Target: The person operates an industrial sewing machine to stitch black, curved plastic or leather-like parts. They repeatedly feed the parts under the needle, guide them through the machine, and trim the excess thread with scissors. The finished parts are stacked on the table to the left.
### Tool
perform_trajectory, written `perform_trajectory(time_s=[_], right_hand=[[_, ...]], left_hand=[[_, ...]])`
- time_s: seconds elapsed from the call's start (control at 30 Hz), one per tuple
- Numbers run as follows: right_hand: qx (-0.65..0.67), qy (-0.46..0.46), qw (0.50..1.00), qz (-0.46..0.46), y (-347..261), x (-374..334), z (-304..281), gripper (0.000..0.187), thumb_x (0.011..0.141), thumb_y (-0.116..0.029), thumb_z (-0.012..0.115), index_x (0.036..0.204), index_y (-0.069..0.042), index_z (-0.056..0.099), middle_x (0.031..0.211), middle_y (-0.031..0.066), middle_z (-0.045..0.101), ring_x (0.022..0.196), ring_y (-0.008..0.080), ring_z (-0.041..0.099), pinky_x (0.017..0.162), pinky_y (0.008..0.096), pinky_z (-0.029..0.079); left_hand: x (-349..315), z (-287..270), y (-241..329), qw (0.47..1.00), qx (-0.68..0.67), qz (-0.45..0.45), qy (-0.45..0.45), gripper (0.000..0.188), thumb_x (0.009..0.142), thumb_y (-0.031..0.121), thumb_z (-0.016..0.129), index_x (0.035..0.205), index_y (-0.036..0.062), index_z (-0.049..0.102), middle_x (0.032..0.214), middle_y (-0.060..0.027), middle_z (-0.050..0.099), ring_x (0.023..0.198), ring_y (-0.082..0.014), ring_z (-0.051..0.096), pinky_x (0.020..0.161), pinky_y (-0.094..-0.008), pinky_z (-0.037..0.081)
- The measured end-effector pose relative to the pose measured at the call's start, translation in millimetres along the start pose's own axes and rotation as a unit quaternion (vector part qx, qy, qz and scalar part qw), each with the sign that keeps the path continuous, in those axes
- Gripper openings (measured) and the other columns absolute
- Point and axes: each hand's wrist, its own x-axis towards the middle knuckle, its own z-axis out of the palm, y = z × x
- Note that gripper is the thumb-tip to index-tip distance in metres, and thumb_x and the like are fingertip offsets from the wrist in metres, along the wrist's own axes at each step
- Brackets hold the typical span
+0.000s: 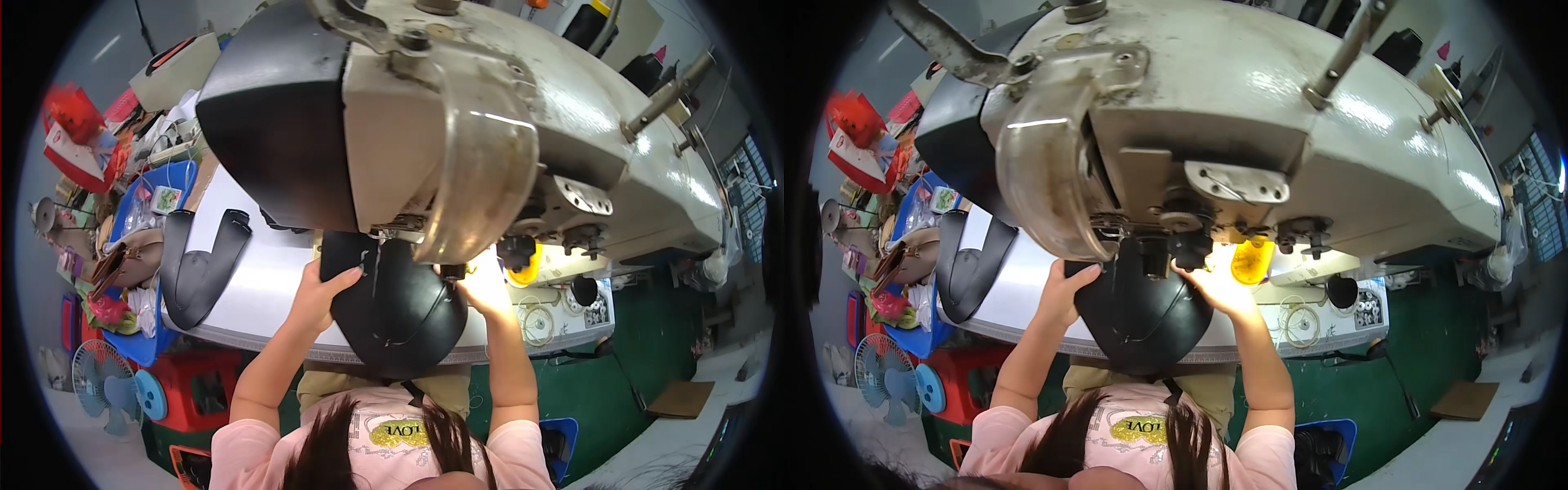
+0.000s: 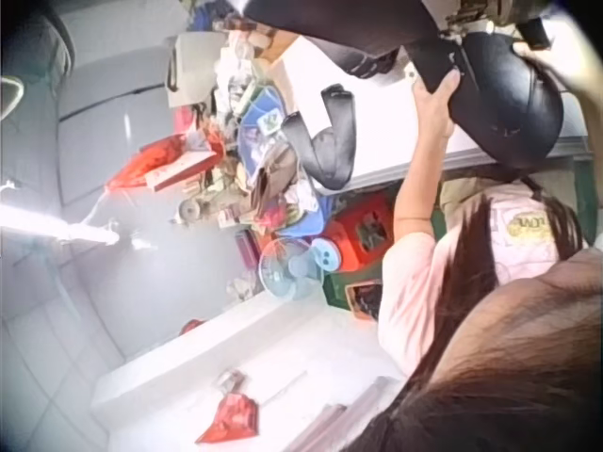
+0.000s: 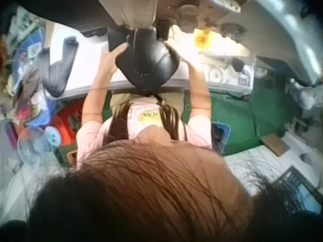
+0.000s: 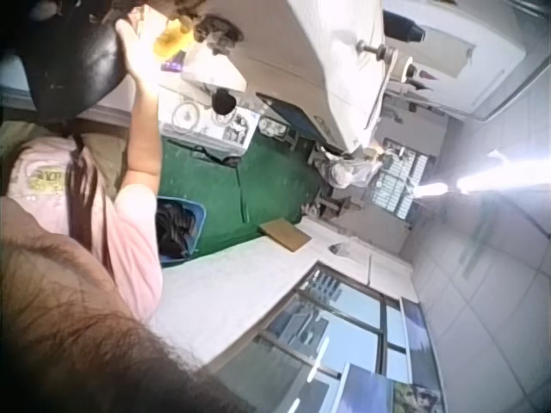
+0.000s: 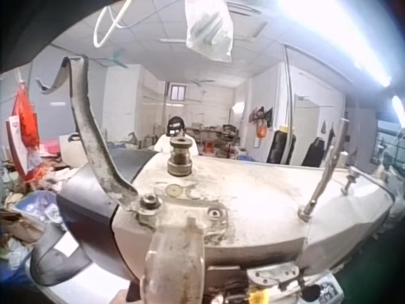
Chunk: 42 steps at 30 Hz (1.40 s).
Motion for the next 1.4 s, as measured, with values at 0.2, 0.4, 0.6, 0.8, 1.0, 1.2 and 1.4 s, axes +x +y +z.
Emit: perform_trajectory(time_s=[0.2,0.4,0.6,0.8,1.0,1.2,1.4], right_hand=[[0.405,0.039,0.914,-0.004,30.6,7.3,7.0,0.035,0.080,-0.022,0.059,0.107,-0.004,0.047,0.096,0.0044,0.054,0.086,0.0145,0.052,0.075,0.0289,0.046],[0.790,-0.008,0.610,-0.056,65.7,33.9,4.9,0.042,0.085,-0.037,0.039,0.114,-0.007,0.046,0.116,0.0128,0.048,0.104,0.0275,0.046,0.090,0.0405,0.037],[0.778,0.025,0.626,-0.048,78.5,36.4,1.6,0.045,0.084,-0.039,0.041,0.115,-0.007,0.045,0.116,0.0127,0.048,0.104,0.0278,0.047,0.090,0.0417,0.037],[0.788,0.029,0.614,-0.037,82.7,39.1,0.0,0.046,0.084,-0.040,0.040,0.116,-0.007,0.044,0.116,0.0124,0.048,0.104,0.0278,0.047,0.090,0.0417,0.037],[0.811,0.024,0.584,-0.008,93.8,32.3,1.4,0.048,0.084,-0.041,0.040,0.116,-0.006,0.044,0.116,0.0122,0.048,0.104,0.0277,0.047,0.090,0.0416,0.038],[0.296,0.210,0.906,-0.215,46.1,3.5,5.4,0.044,0.082,-0.017,0.050,0.120,-0.001,0.037,0.118,0.0135,0.043,0.107,0.0233,0.043,0.094,0.0363,0.032],[0.154,0.215,0.943,-0.202,-7.9,-6.3,12.9,0.025,0.074,-0.001,0.058,0.097,0.003,0.049,0.091,0.0084,0.056,0.083,0.0192,0.054,0.078,0.0285,0.041]], left_hand=[[22.4,16.2,4.1,0.999,-0.023,-0.009,0.028,0.020,0.074,0.001,0.061,0.092,0.0006,0.053,0.083,-0.0057,0.059,0.072,-0.0126,0.058,0.064,-0.0253,0.050],[32.4,27.5,2.9,0.997,-0.009,0.052,0.051,0.024,0.074,-0.001,0.060,0.096,0.0021,0.051,0.088,-0.0066,0.057,0.078,-0.0132,0.058,0.067,-0.0261,0.050],[29.9,25.8,-2.7,0.994,-0.056,0.090,0.021,0.028,0.074,-0.003,0.059,0.099,0.0036,0.049,0.090,-0.0061,0.056,0.079,-0.0133,0.058,0.068,-0.0268,0.050],[27.7,25.4,-1.5,0.995,-0.050,0.088,0.007,0.031,0.074,-0.003,0.059,0.102,0.0038,0.047,0.093,-0.0065,0.055,0.081,-0.0136,0.057,0.069,-0.0272,0.050],[31.0,26.0,-1.1,0.996,-0.046,0.074,0.020,0.031,0.075,-0.001,0.058,0.103,0.0024,0.046,0.094,-0.0074,0.054,0.081,-0.0142,0.057,0.070,-0.0279,0.050],[23.5,24.8,-1.6,0.998,-0.050,0.009,0.036,0.029,0.076,0.002,0.059,0.102,0.0005,0.047,0.089,-0.0068,0.056,0.078,-0.0134,0.057,0.069,-0.0267,0.050],[1.0,19.9,-23.5,0.998,-0.010,0.056,-0.016,0.025,0.077,0.008,0.063,0.097,-0.0014,0.051,0.088,-0.0047,0.057,0.076,-0.0101,0.055,0.070,-0.0239,0.047]])
